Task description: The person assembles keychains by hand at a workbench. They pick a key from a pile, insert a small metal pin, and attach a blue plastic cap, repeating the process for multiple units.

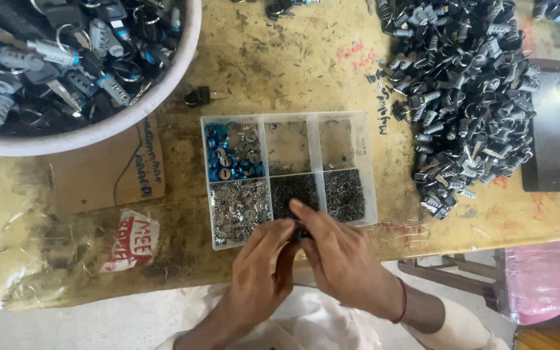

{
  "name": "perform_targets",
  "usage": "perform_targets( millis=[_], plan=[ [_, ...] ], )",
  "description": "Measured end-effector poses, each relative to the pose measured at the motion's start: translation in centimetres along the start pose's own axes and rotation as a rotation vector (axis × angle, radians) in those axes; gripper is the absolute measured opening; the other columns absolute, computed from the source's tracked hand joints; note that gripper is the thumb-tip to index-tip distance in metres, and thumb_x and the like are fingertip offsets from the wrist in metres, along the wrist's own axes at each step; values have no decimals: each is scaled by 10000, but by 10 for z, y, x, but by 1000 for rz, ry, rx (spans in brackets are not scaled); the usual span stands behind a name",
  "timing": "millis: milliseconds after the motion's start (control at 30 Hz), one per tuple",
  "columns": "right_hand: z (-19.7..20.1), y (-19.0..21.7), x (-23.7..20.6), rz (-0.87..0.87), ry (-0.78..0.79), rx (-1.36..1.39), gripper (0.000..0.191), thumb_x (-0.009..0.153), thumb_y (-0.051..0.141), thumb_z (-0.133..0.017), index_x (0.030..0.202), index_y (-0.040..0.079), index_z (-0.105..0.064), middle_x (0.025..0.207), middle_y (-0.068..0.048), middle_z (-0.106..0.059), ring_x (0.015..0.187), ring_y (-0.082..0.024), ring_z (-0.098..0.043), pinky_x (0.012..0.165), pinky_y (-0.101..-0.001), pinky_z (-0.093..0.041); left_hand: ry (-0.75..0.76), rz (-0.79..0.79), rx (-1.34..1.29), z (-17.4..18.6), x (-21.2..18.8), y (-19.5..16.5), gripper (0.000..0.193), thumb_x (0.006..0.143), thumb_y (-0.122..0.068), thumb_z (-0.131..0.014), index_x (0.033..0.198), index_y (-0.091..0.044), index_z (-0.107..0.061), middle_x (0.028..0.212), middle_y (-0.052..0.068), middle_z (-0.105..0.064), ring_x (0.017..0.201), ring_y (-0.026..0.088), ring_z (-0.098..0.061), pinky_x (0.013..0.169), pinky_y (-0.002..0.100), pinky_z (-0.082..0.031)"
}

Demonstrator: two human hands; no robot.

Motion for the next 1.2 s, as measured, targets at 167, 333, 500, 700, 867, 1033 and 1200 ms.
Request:
perform_targets(
  millis=[167, 333, 500, 700, 867, 1033, 1200],
  plan=[
    [12, -9, -2, -128, -1, 286, 581, 1002, -72, -499, 1560, -14, -343, 1421, -279, -590, 1100, -428, -716, 884, -433, -590, -60, -66, 109, 12, 11, -21, 442, 854, 104, -783, 1256, -10, -640, 1142, 133, -687, 988, 294, -696, 817, 388, -588],
    [15, -9, -6, -143, 17, 247, 621, 948, -91, -489, 1541, -53, -308, 1479, -304, -543, 1047, -447, -712, 832, -419, -579, 88, -211, 131, 6, 18, -34, 424, 862, 99, -744, 1263, 89, -605, 1142, 202, -649, 1002, 350, -674, 817, 431, -577],
    [13, -3, -12, -60, -95, 161, 637, 918, -120, -469, 1532, -52, -316, 1449, -297, -564, 1062, -430, -708, 884, -439, -578, 160, -251, 151, -6, 14, -32, 405, 860, 135, -703, 1244, 160, -578, 1126, 242, -646, 939, 360, -656, 757, 432, -569],
    [8, -9, -23, -73, 40, 171, 626, 929, -84, -554, 1530, 1, -403, 1328, -235, -647, 1069, -417, -709, 890, -443, -580, 183, -267, 112, -3, 12, -26, 359, 866, 73, -728, 1205, 109, -617, 1126, 201, -668, 953, 333, -688, 775, 414, -601],
    [45, 3, -4, 201, 534, 294, 615, 966, 25, -560, 1553, 42, -378, 1377, -181, -673, 1061, -336, -719, 881, -378, -583, 275, -103, -127, 4, -3, -13, 305, 883, -58, -790, 1159, 7, -677, 1076, 140, -718, 961, 278, -736, 764, 384, -633],
    [106, -44, 74, 215, -50, 70, 543, 1176, 159, -445, 1654, 32, -221, 1374, -235, -594, 1162, -336, -684, 1024, -391, -593, 139, 51, -92, 14, -5, 17, 313, 946, 2, -695, 1256, -30, -675, 964, 93, -789, 815, 174, -789, 632, 318, -678],
    [61, -62, 69, -68, 23, 214, 451, 1067, 272, -479, 1465, 63, -448, 1056, -97, -718, 786, -192, -728, 671, -297, -594, 43, 238, 403, 48, -1, 36, 237, 917, -73, -716, 1150, -115, -732, 849, 35, -756, 577, 164, -713, 457, 330, -561]
  ],
)
Point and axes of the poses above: each hand's wrist, its own x-axis towards the middle knuckle, its own z-axis out of the back of the hand, y = z × x, the point moved 9 cm from there along x, towards the middle knuckle
